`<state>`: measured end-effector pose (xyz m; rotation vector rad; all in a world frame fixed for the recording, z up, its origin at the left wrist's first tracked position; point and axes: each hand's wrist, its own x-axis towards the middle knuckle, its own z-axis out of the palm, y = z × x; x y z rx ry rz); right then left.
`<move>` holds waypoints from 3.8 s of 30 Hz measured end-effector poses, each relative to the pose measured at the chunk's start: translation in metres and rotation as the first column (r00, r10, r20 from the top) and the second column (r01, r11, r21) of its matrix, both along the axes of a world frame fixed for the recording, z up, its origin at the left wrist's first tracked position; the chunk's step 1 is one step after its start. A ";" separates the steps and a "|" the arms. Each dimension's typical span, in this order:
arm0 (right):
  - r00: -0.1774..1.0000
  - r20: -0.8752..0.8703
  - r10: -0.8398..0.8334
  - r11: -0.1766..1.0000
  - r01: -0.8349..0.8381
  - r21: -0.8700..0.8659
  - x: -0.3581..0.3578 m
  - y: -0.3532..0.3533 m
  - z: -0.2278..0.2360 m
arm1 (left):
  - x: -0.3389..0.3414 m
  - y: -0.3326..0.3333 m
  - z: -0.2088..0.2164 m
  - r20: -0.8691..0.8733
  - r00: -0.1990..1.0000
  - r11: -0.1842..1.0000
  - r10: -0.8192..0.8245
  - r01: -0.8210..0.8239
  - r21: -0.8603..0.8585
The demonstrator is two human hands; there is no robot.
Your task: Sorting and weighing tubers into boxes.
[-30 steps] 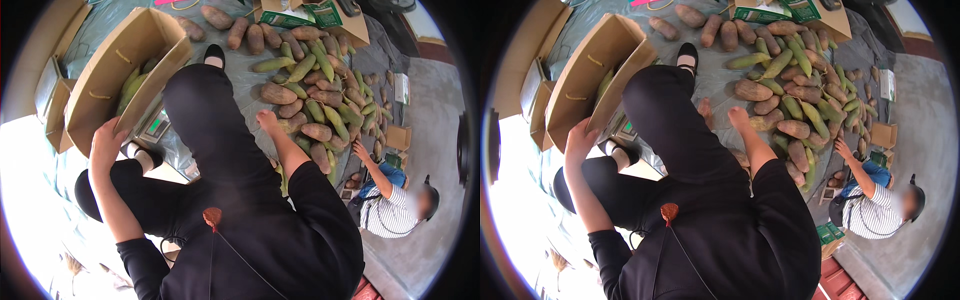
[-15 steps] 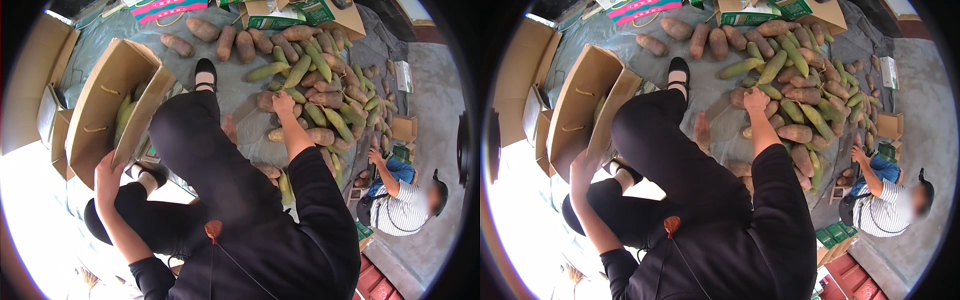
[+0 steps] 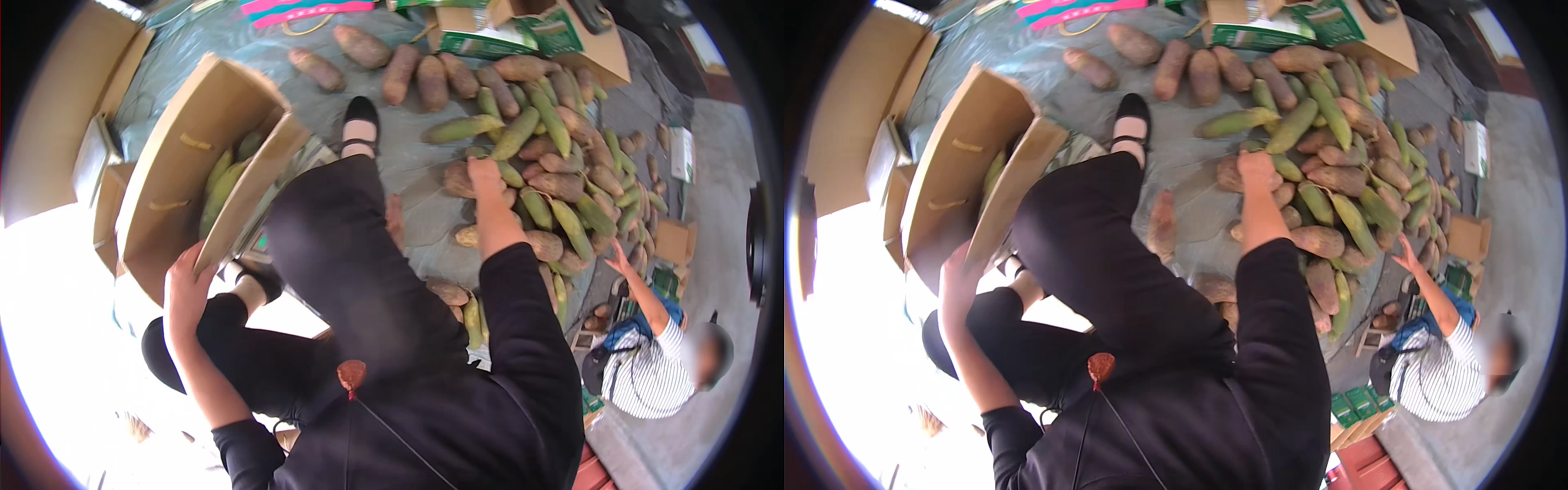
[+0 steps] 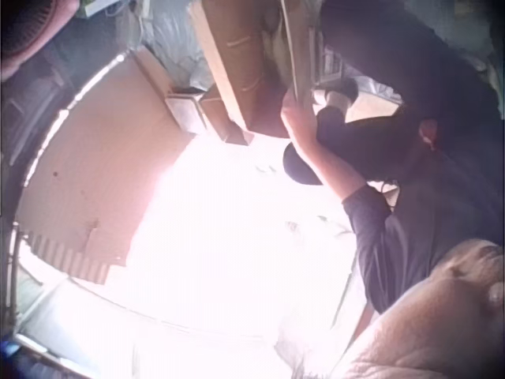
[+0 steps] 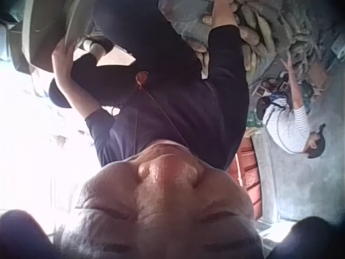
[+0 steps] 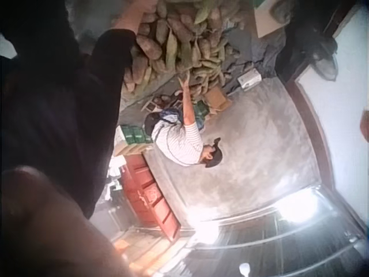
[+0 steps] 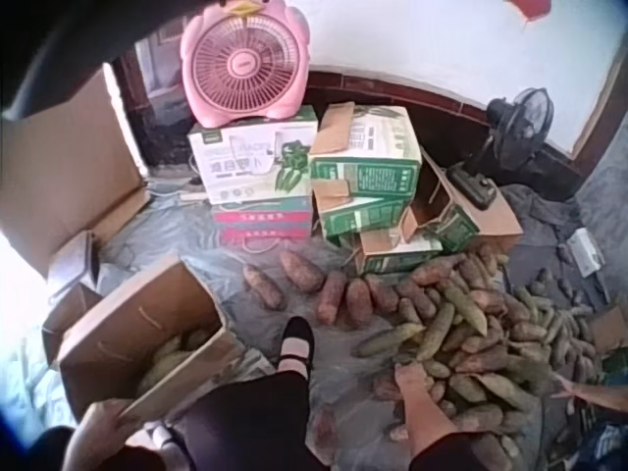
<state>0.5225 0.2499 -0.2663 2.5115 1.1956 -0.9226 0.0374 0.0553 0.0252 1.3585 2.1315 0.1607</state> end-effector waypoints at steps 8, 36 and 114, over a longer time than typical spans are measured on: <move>0.513 0.528 0.676 0.611 -0.792 -0.013 0.118 -0.028 -0.026 | 0.003 0.006 -0.005 0.011 0.998 0.997 -0.057 0.056 0.053; -0.025 -0.743 0.669 0.716 0.293 0.634 -0.110 0.006 0.409 | -0.013 -0.011 -0.011 -0.044 0.992 0.990 -0.122 0.125 0.072; 0.975 0.172 0.138 0.988 -0.147 0.040 0.185 -0.088 0.055 | 0.002 -0.006 -0.020 -0.013 0.999 0.997 -0.034 0.034 0.065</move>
